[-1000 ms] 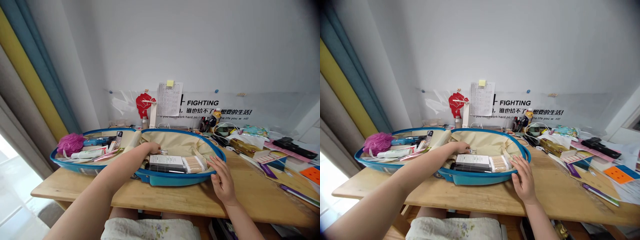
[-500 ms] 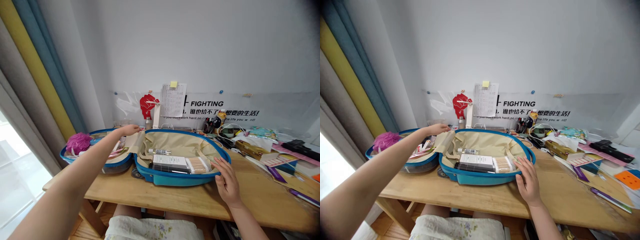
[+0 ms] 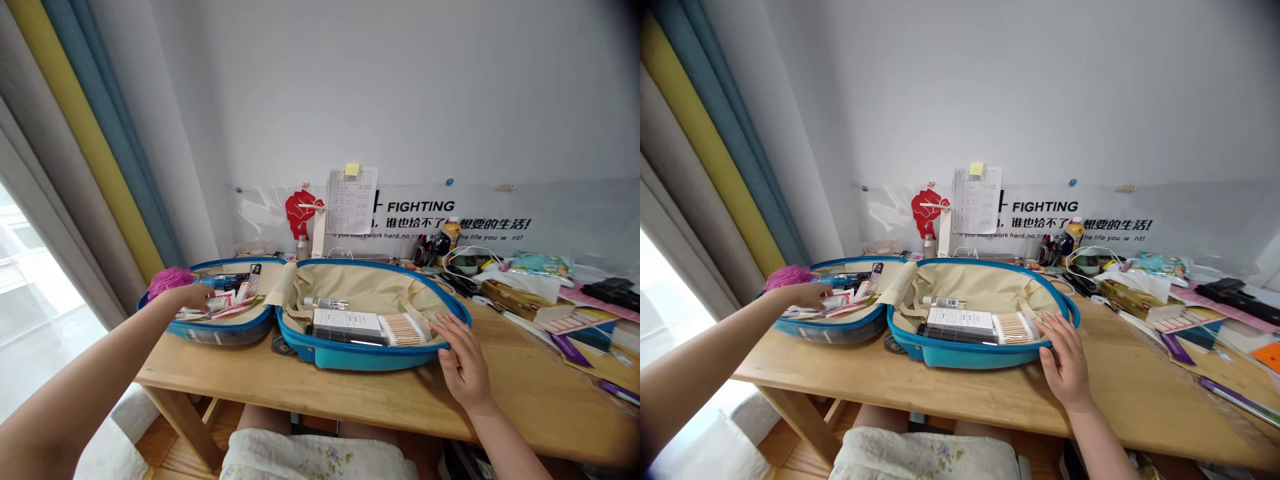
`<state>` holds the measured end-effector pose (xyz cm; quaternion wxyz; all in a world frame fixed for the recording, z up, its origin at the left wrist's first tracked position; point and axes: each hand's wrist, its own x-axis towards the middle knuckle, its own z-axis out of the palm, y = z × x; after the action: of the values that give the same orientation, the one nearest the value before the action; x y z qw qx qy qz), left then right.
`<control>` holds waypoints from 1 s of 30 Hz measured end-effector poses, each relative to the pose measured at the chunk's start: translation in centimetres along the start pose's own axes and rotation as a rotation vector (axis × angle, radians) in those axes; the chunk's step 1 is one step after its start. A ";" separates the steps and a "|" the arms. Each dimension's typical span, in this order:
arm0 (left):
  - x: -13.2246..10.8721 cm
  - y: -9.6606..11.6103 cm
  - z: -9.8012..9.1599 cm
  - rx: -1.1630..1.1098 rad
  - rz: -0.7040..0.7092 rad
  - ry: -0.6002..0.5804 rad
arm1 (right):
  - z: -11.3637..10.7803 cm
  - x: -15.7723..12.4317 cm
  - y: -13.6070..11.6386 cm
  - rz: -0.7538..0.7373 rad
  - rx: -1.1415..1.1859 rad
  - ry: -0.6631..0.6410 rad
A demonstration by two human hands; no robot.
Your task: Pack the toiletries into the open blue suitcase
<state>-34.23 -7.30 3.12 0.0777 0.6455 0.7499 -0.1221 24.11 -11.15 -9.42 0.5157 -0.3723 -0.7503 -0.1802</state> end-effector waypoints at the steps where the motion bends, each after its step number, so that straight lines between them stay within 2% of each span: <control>1: 0.1 0.0 0.2 0.012 0.005 0.006 | 0.0 0.0 0.0 0.000 -0.002 0.000; 7: 0.3 0.6 0.8 0.044 0.034 0.115 | -0.1 0.0 -0.1 0.010 -0.010 -0.007; 10: -0.4 0.8 0.2 0.025 0.042 0.186 | -0.1 0.0 -0.1 0.005 -0.008 -0.002; 13: -1.3 0.9 -1.9 -0.012 0.032 0.292 | -0.1 0.0 -0.1 0.001 0.010 0.006; 18: -2.2 2.7 -7.4 -0.148 0.045 0.549 | -0.2 0.1 -0.3 0.012 0.018 0.003; 21: -2.0 6.0 -9.9 -0.273 0.142 0.648 | -0.2 0.1 -0.3 0.012 0.006 -0.004; 24: -1.0 11.0 -10.5 -0.568 0.305 0.638 | -0.2 0.1 -0.2 0.011 -0.002 -0.015; 26: 0.0 14.8 -10.0 -0.766 0.370 0.556 | -0.1 0.0 -0.2 0.009 0.005 -0.010; 30: 2.2 21.5 -7.5 -0.843 0.382 0.396 | -0.1 0.0 -0.2 0.021 0.006 -0.001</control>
<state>-13.07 -0.16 7.95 0.2089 0.6945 0.6028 0.3326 23.99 -11.35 -9.42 0.5185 -0.3787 -0.7471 -0.1721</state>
